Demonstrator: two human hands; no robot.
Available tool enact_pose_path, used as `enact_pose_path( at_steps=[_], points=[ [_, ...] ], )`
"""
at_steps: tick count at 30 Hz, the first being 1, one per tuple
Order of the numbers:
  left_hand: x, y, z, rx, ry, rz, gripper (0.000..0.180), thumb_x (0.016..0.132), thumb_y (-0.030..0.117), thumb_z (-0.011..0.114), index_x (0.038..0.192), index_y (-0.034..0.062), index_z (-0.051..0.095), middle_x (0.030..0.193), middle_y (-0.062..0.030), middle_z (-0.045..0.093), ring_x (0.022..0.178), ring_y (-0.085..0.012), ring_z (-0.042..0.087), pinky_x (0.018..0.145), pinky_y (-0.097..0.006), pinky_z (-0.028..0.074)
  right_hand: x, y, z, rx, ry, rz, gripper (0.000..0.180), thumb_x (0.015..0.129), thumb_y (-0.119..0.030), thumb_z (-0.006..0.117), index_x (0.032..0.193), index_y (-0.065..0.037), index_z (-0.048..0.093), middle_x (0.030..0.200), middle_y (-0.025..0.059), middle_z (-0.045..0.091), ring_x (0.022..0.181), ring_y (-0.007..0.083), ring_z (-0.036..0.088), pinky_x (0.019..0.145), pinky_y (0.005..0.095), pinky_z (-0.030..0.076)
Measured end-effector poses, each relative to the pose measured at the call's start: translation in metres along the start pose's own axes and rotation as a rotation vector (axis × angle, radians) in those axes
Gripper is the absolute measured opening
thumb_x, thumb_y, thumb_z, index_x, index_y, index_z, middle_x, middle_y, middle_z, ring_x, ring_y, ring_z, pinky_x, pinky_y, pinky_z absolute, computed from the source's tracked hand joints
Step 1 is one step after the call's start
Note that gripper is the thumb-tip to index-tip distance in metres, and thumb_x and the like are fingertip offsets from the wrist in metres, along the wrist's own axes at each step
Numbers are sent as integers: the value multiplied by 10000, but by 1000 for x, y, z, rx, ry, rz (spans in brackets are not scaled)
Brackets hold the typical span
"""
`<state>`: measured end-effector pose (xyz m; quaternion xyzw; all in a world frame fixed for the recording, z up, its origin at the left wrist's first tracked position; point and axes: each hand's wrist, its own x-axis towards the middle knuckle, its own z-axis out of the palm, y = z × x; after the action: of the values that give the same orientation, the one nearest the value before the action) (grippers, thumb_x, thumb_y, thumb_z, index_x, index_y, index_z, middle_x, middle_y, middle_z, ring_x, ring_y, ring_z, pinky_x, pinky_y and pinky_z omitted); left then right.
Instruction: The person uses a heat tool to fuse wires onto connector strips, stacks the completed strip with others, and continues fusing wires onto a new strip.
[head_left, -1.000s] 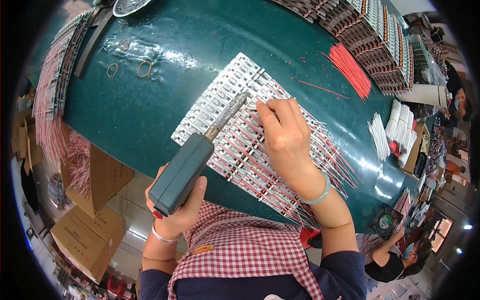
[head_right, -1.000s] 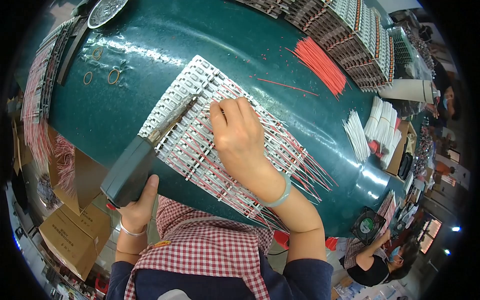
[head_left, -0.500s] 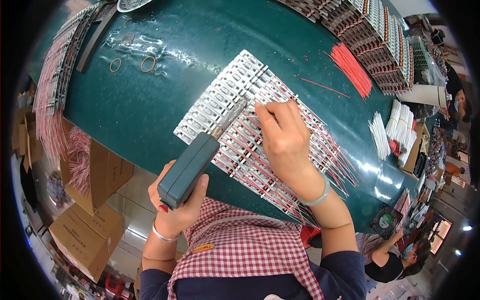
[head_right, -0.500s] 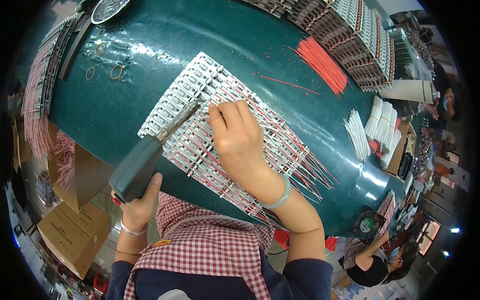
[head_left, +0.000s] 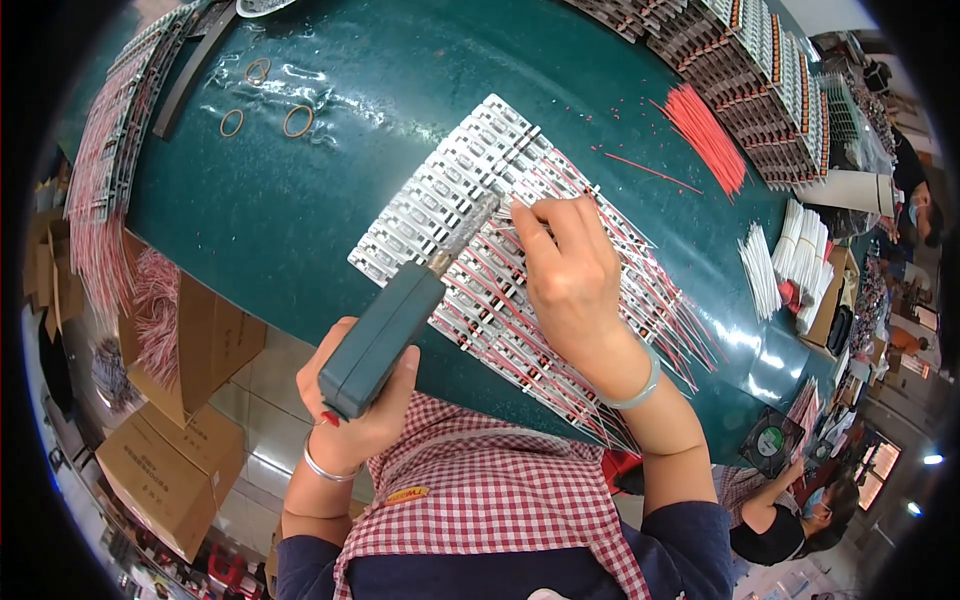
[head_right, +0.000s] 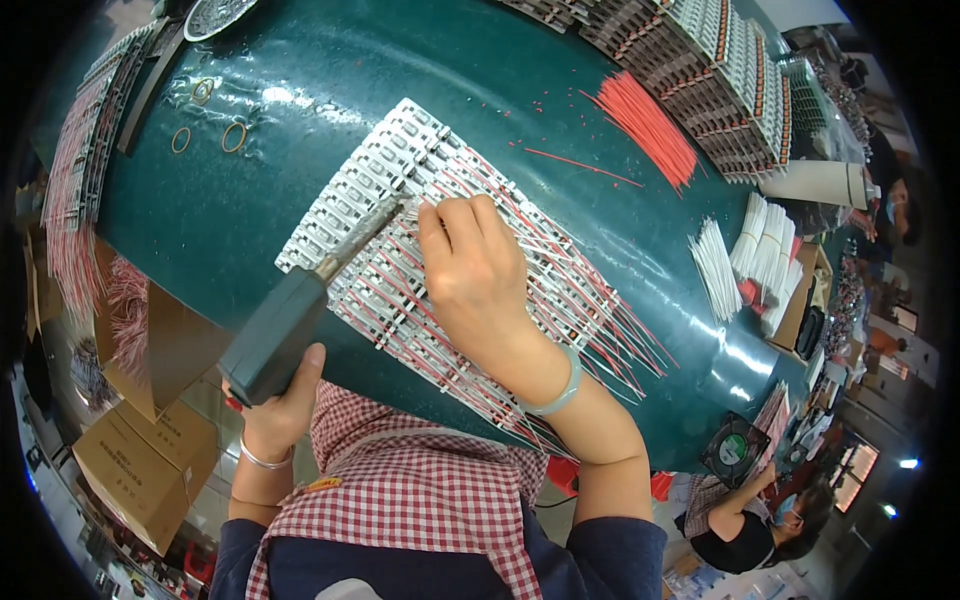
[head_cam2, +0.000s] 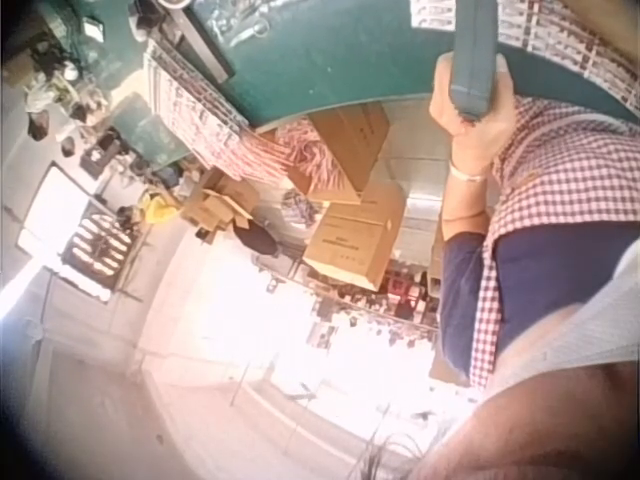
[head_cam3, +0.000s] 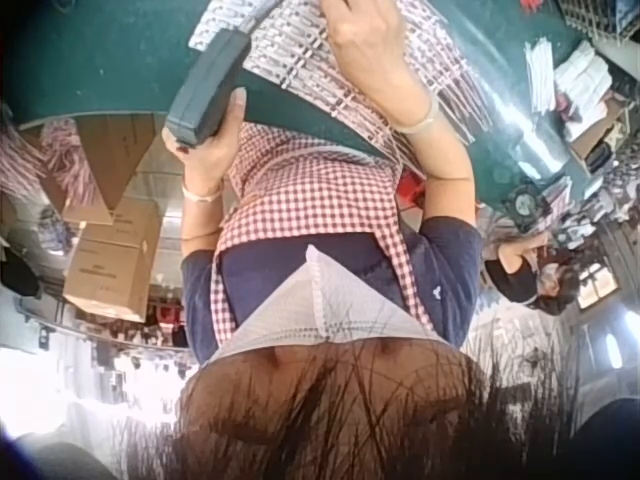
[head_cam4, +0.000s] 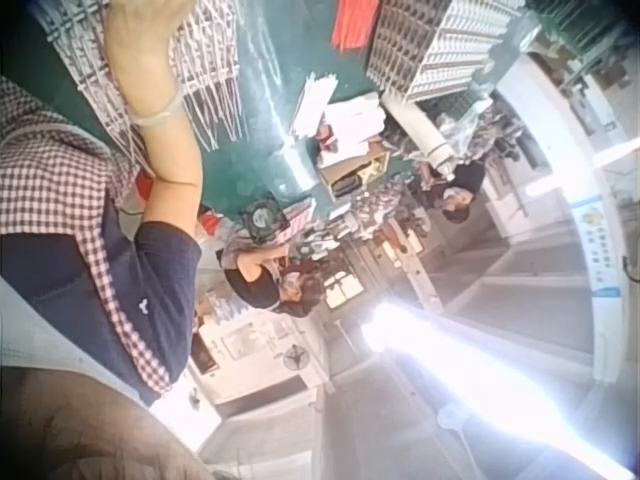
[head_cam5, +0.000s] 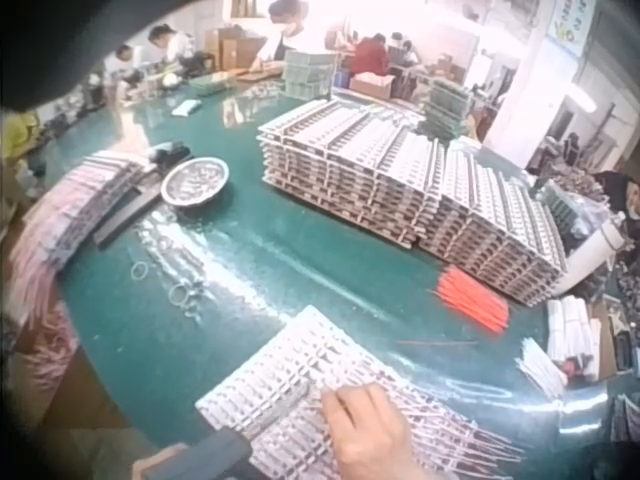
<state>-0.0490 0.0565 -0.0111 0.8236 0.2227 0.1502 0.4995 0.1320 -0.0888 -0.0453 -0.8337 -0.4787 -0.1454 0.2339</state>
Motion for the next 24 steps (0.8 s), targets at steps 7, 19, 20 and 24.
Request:
enact_pose_path(
  at_steps=[7,19,20,24],
  points=[
    [-9,-4,-5,0,83,29,230,761,27,762,972,-35,695,911,-159,690,749,-249,686,673,-298,539,-1,0,1,-3,9,6,271,698,25,644,965,69,650,863,110,556,793,251,550,598,332,481],
    [-13,-9,-7,-8,61,67,235,750,-12,748,975,-41,688,912,-128,682,716,-195,667,643,-269,522,-9,-11,0,74,4,9,349,664,41,625,1011,69,647,892,115,578,790,256,557,585,346,479],
    [-13,-9,-7,13,57,90,231,750,-18,744,972,-43,684,906,-121,679,709,-184,661,637,-265,518,-9,-11,0,75,3,8,349,664,41,625,1011,69,647,892,115,578,790,256,557,585,346,479],
    [-12,-7,-8,-7,44,61,235,752,-27,737,978,-45,676,897,-107,670,692,-159,642,625,-256,505,-8,-11,1,61,-7,9,346,664,41,626,1009,68,645,880,115,566,789,255,549,587,343,477]
  ],
)
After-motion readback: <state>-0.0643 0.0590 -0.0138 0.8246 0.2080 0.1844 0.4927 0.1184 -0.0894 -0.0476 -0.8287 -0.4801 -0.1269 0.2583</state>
